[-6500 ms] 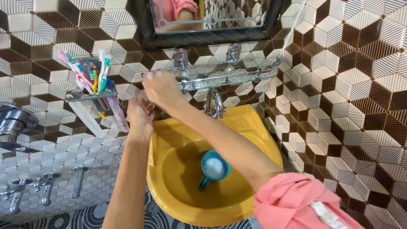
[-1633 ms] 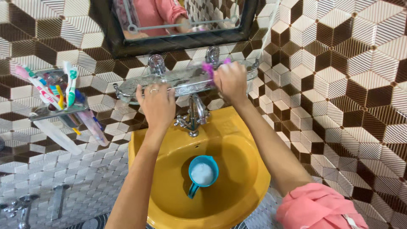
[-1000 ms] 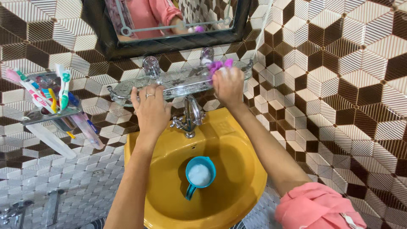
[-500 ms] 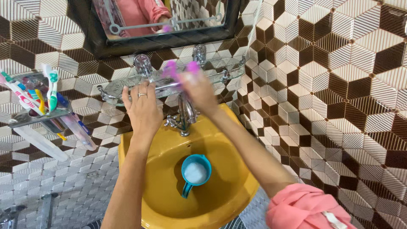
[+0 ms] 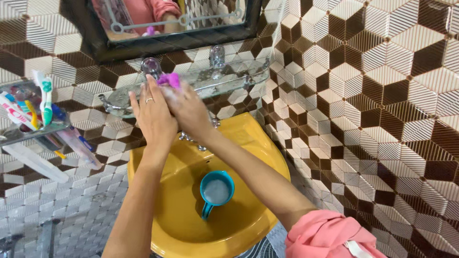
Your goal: The person washes a purple cloth in a blue cup filled with soapy water, then uses the cloth to wipe a glass shelf above a yellow sink. The person repeatedly scrubs the shelf and faucet area, occasionally dipping the cloth back into the cup.
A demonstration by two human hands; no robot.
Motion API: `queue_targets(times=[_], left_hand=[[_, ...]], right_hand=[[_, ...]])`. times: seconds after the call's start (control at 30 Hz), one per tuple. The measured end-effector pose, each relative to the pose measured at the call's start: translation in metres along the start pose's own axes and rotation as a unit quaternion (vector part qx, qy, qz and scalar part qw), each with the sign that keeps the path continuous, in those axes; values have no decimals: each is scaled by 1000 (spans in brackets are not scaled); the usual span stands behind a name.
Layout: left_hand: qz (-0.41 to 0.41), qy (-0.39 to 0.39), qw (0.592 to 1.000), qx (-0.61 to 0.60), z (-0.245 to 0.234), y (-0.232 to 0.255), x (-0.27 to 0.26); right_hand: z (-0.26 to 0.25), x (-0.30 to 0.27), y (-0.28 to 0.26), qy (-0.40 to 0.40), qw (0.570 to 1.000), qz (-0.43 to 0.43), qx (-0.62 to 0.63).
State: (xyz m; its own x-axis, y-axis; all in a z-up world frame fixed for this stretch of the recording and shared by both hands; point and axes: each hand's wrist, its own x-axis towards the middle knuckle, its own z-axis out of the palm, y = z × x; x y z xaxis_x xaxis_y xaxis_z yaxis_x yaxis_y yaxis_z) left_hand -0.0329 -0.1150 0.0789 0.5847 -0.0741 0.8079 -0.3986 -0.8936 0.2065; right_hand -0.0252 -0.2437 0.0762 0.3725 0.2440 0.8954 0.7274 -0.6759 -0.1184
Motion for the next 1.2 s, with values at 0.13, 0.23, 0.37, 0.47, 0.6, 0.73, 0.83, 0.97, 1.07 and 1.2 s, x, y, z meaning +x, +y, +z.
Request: queue_targets(times=[0.13,0.23,0.37,0.47,0.6,0.73,0.83,0.97,1.07,1.2], left_hand=[[15,-37,999,21,8,9,9],[44,-48,995,80,17,25,11],[85,-20,996,33,36,56,17],[103,-47,993,13,49,74,25],[97,-37,994,-24,58,80,24],[112,-6,994,-9,62,77,24],[117,0,993,-2,65,75,21],[122,5,993,-8,66,75,20],[111,2,994,-8,67,76,21],[111,-1,994,-11,65,77,21]], right_hand=[[-13,5,32,44,992,-110,-42],[-49,-1,79,13,985,-23,-168],[-80,-2,121,14,982,12,-186],[-92,4,141,108,977,130,-131],[-106,-12,172,154,956,208,-142],[-94,-42,205,66,973,150,-162],[-93,-32,246,53,969,187,-154],[-99,-29,258,60,973,190,-113],[-93,-42,233,49,968,214,-121],[-98,-48,213,14,987,112,-116]])
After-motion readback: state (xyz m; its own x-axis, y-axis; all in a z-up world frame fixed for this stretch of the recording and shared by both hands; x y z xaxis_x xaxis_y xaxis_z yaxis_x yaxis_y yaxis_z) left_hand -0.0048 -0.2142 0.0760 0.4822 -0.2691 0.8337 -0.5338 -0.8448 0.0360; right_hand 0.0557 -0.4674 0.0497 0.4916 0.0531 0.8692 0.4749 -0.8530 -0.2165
